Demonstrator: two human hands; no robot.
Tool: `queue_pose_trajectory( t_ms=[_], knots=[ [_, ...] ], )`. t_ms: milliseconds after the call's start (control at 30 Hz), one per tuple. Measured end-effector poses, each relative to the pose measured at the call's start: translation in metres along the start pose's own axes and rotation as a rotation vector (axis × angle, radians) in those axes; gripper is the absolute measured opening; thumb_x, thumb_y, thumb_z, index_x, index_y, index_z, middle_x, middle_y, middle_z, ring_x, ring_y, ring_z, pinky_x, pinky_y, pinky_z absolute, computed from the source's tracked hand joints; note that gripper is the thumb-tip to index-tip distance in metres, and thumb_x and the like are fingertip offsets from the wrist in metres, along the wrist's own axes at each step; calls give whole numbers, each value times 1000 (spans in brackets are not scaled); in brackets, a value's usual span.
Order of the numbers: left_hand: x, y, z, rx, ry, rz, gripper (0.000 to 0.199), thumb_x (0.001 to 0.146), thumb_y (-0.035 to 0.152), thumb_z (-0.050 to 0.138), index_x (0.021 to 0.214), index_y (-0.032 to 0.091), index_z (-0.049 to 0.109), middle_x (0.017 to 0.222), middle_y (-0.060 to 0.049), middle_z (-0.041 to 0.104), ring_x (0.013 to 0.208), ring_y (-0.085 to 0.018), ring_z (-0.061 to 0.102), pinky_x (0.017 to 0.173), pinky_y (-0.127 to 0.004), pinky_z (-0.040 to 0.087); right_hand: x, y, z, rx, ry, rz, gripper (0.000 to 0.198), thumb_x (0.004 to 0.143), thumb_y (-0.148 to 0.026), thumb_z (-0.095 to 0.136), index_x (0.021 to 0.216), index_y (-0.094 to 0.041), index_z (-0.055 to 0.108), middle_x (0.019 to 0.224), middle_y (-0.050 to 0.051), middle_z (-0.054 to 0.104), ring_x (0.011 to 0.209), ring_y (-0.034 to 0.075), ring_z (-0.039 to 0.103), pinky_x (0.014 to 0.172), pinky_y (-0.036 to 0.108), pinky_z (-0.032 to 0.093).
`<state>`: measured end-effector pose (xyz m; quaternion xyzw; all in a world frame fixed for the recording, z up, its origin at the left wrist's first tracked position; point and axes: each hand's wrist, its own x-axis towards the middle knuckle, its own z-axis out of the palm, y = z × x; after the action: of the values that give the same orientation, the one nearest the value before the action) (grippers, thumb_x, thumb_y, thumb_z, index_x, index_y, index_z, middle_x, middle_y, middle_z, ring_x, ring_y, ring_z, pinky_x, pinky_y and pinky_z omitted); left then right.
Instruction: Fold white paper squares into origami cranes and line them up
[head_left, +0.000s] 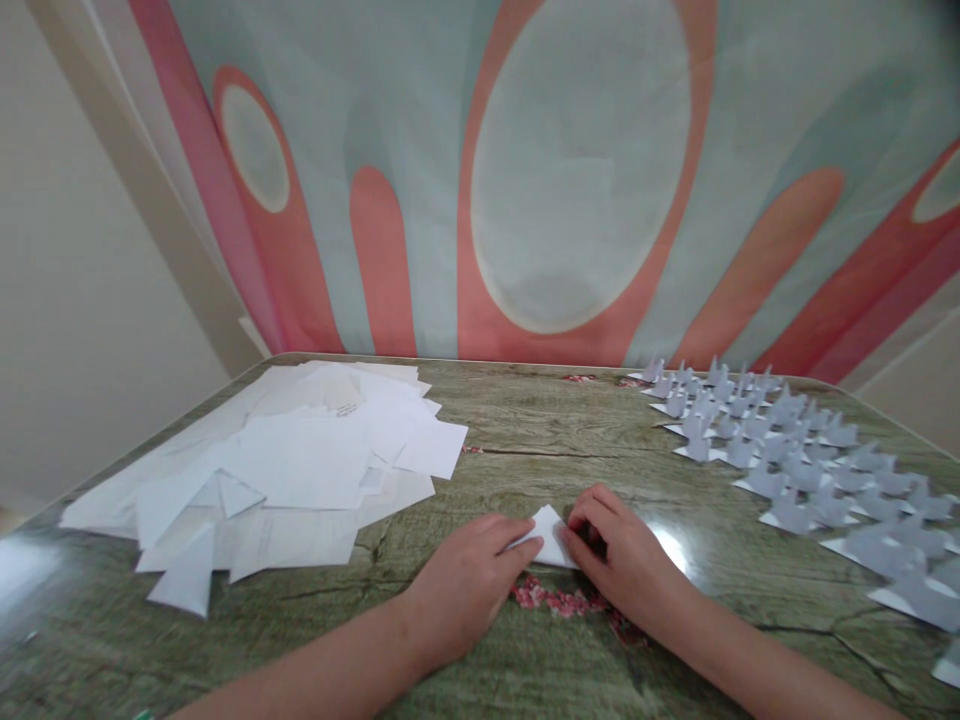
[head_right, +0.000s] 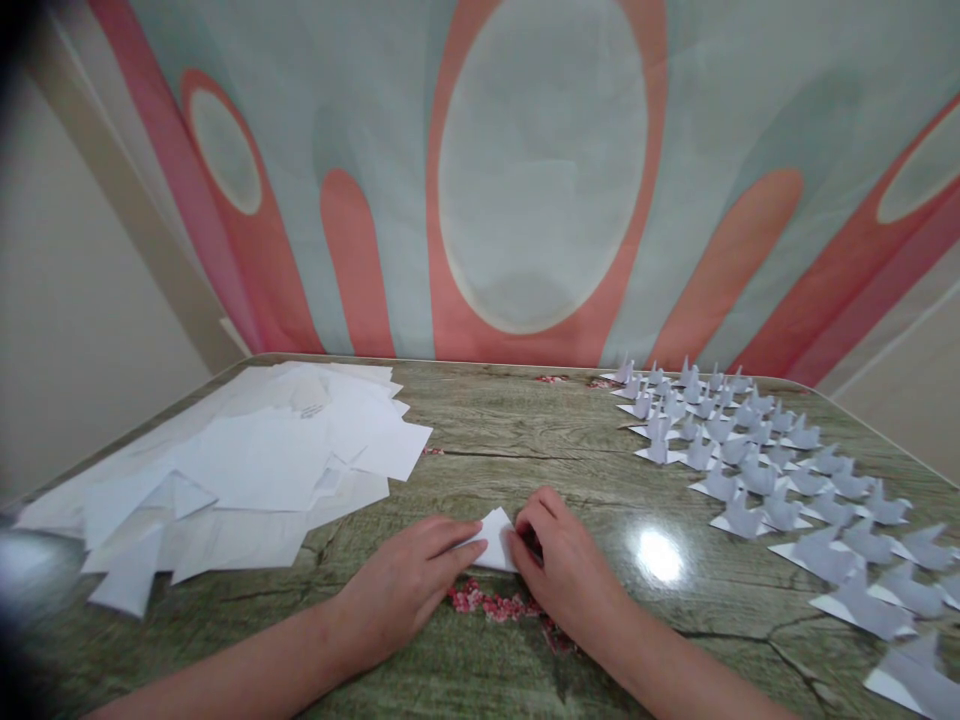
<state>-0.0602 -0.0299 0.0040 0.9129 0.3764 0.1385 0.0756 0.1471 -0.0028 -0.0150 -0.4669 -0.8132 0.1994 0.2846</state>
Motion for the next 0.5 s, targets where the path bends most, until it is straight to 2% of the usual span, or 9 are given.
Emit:
queue_pose_trajectory(
  t_ms=[167,333,500],
  knots=[
    [2,-2,-3,-90,2,-11,33,86,13,43,118,20,50,117,-7,55,101,-17,50,91,-34,42,-4,-1,-4,-7,10,-168,18,86,-17,45,91,-19,62,91,7,58,84,16,55,74,30,47],
    [4,-1,-4,-133,6,-22,31,87,14,41,117,19,50,112,-5,58,98,-17,49,90,-31,41,-13,-9,-6,-194,-54,-243,22,86,-20,47,103,-22,62,108,5,60,93,18,53,81,34,46],
    [6,-2,-4,-144,9,-25,28,89,17,39,113,18,53,108,-6,59,96,-17,49,88,-31,42,-20,-12,1,-396,-38,-338,28,85,-15,47,110,-15,59,114,9,59,89,20,54,81,36,48]
  ],
)
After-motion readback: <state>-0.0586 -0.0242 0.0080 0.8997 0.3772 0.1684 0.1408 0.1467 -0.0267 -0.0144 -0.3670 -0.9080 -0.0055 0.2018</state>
